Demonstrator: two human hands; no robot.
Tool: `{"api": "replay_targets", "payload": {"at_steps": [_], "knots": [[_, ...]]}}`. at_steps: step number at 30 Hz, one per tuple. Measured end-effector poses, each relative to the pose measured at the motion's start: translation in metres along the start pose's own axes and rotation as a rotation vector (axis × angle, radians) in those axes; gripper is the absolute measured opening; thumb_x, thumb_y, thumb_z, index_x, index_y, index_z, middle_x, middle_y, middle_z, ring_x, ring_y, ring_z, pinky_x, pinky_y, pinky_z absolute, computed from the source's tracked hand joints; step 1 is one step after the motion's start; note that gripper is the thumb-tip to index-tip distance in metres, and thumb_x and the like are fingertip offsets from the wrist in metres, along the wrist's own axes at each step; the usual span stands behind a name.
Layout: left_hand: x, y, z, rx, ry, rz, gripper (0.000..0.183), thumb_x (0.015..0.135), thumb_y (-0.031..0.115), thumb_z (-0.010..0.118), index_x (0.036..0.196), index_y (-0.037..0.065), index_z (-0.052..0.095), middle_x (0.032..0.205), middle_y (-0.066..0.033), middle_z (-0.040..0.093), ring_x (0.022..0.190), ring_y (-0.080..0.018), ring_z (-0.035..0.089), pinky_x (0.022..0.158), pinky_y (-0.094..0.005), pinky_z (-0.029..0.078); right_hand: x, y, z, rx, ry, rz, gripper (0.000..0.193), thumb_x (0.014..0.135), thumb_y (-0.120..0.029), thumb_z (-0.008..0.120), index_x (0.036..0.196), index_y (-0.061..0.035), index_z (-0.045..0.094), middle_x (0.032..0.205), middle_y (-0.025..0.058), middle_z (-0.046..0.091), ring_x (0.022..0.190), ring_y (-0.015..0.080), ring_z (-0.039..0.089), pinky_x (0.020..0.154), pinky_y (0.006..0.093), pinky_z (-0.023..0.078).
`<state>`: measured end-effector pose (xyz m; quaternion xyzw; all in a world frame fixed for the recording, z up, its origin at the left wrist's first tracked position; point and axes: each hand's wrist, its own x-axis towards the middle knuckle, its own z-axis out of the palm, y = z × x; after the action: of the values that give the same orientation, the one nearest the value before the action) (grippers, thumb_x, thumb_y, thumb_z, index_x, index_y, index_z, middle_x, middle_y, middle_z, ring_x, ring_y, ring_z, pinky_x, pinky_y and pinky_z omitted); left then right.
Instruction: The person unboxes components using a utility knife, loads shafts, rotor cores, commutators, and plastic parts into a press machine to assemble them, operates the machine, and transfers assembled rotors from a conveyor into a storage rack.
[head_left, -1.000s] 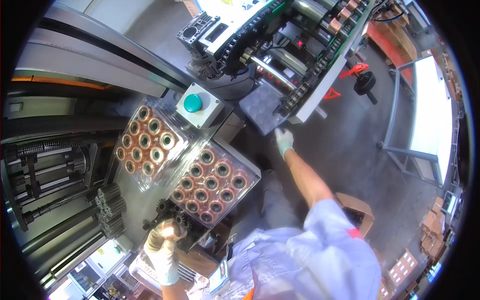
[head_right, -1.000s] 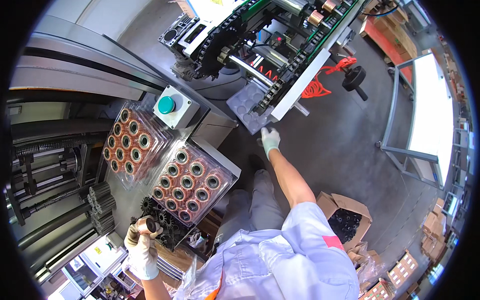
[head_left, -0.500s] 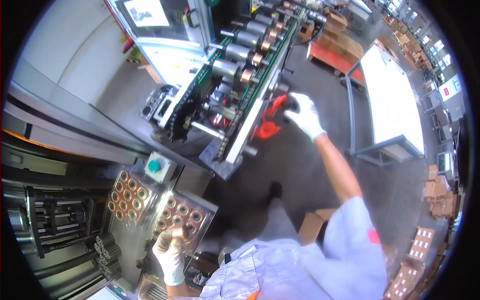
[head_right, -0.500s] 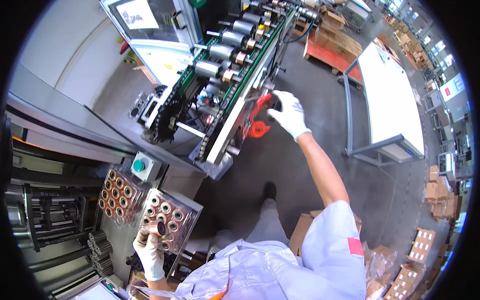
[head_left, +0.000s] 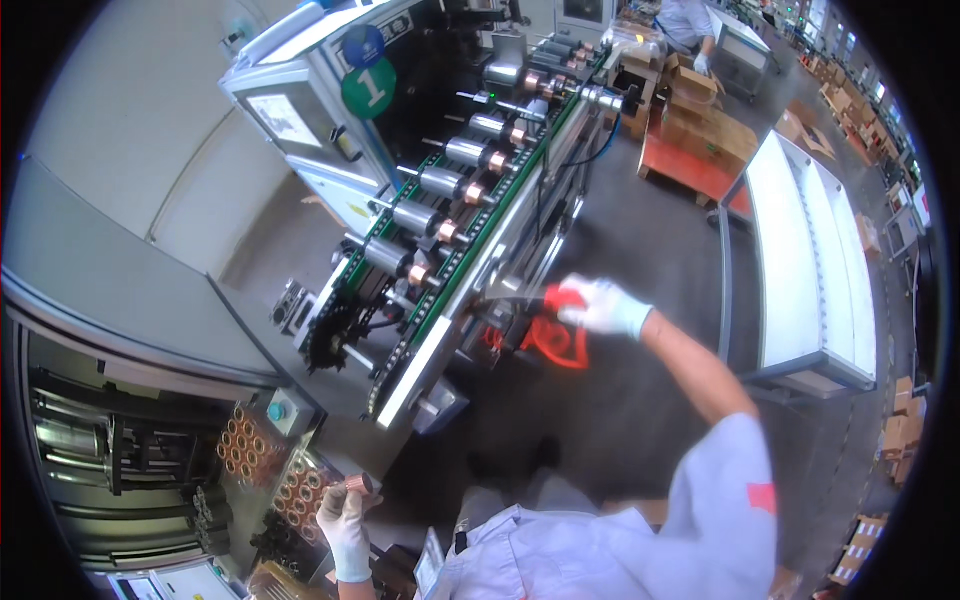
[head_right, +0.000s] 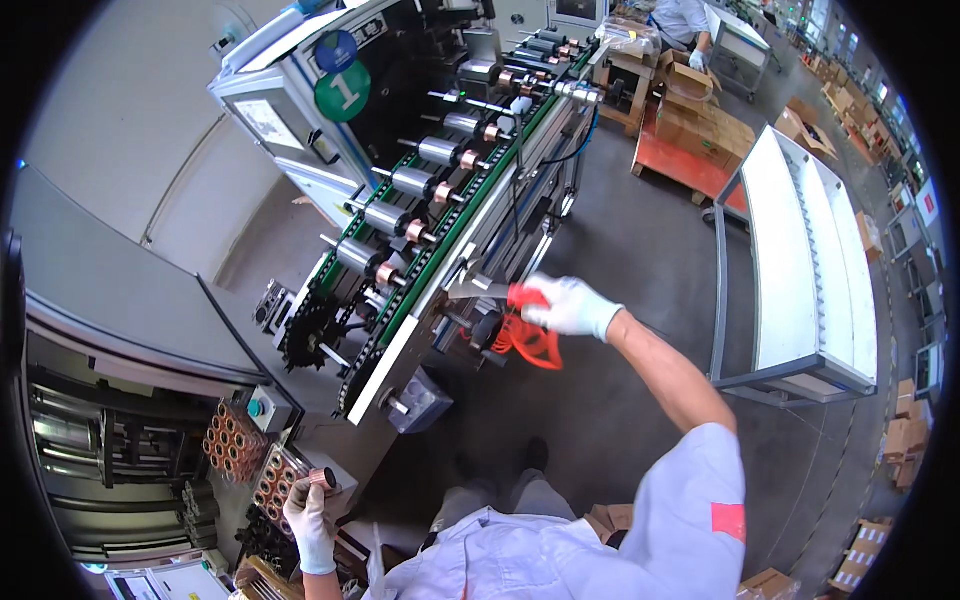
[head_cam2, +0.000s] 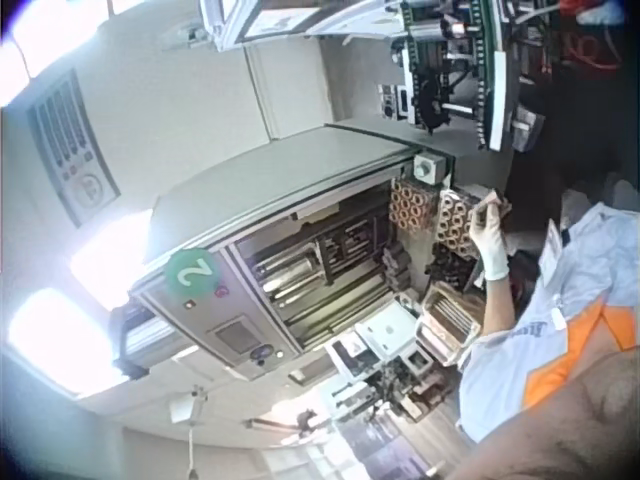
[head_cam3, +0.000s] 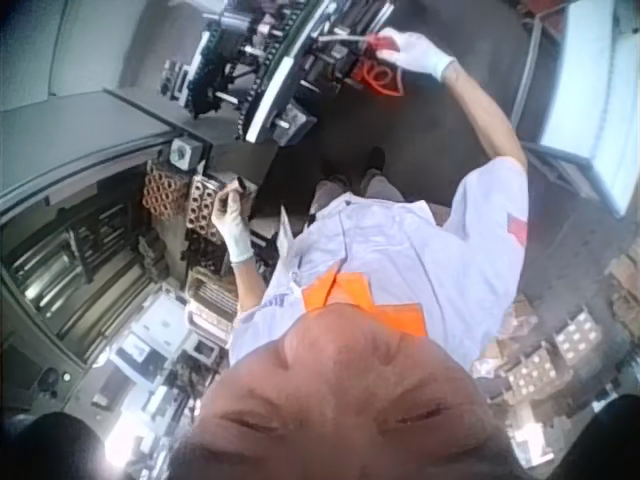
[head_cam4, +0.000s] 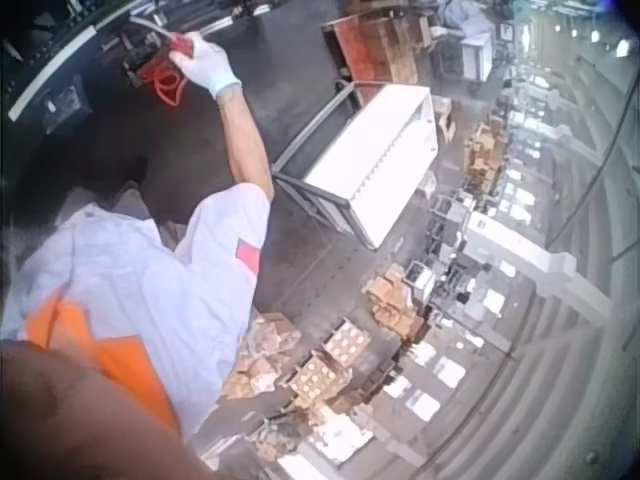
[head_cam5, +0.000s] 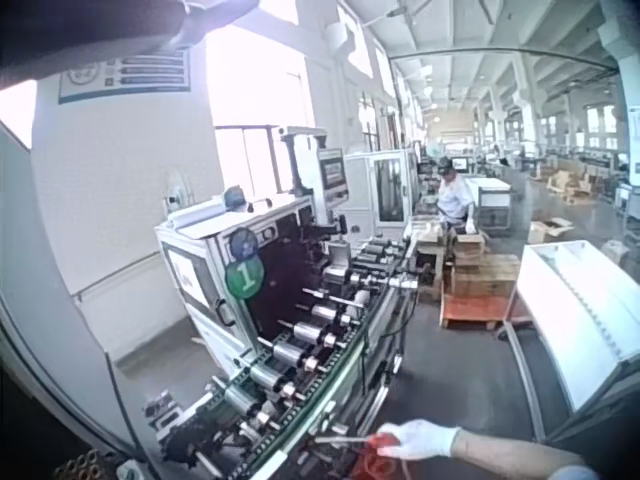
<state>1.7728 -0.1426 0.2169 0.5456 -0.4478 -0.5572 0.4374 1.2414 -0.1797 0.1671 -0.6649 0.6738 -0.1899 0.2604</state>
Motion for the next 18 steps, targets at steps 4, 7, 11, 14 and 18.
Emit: {"api": "replay_targets", "payload": {"at_steps": [4,7,11,14,18], "knots": [[0.027,0.002,0.049,-0.027,-0.032,-0.001,0.020,0.096,0.018,0.070,0.102,0.000,0.065,0.094,-0.0066,0.070,0.080,-0.0157,0.070,0.075,-0.0341,0.062,0.001,0.069,-0.055,0.367,0.515,0.376,0.042,0.094,-0.035,0.065,0.127,-0.0097,0.057,0.070,0.0042,0.059,0.050,0.0114,0.055,0.046,0.0312,0.045],[0.062,-0.003,0.082,-0.060,-0.075,0.065,0.022,0.096,0.020,0.072,0.102,0.000,0.064,0.093,-0.0071,0.070,0.080,-0.0158,0.070,0.075,-0.0343,0.061,0.009,0.099,-0.095,0.444,0.538,0.456,0.038,0.095,-0.035,0.065,0.122,-0.0090,0.058,0.068,0.0027,0.057,0.051,0.0110,0.055,0.045,0.0307,0.044],[0.119,-0.001,0.129,-0.157,-0.129,0.128,0.027,0.096,0.025,0.071,0.100,-0.001,0.063,0.092,-0.0077,0.068,0.082,-0.0170,0.069,0.076,-0.0360,0.062,0.009,0.163,-0.139,0.300,0.576,0.445,0.032,0.095,-0.034,0.064,0.114,-0.0092,0.059,0.067,0.0017,0.055,0.045,0.0097,0.050,0.043,0.0294,0.042],[0.152,0.011,0.172,-0.267,-0.209,0.166,0.032,0.095,0.027,0.073,0.106,-0.003,0.065,0.103,-0.0117,0.072,0.082,-0.0192,0.071,0.076,-0.0344,0.062,0.025,0.207,-0.183,0.341,0.625,0.443,0.030,0.094,-0.033,0.064,0.113,-0.0104,0.058,0.068,0.0012,0.057,0.048,0.0105,0.053,0.044,0.0294,0.044],[0.172,0.037,0.232,-0.151,-0.202,0.195,0.043,0.092,0.036,0.076,0.104,-0.004,0.064,0.106,-0.0147,0.070,0.084,-0.0210,0.071,0.076,-0.0348,0.062,0.081,0.258,-0.232,0.327,0.597,0.491,0.032,0.095,-0.031,0.064,0.117,-0.0102,0.058,0.069,0.0010,0.057,0.049,0.0111,0.053,0.044,0.0295,0.044]]}}
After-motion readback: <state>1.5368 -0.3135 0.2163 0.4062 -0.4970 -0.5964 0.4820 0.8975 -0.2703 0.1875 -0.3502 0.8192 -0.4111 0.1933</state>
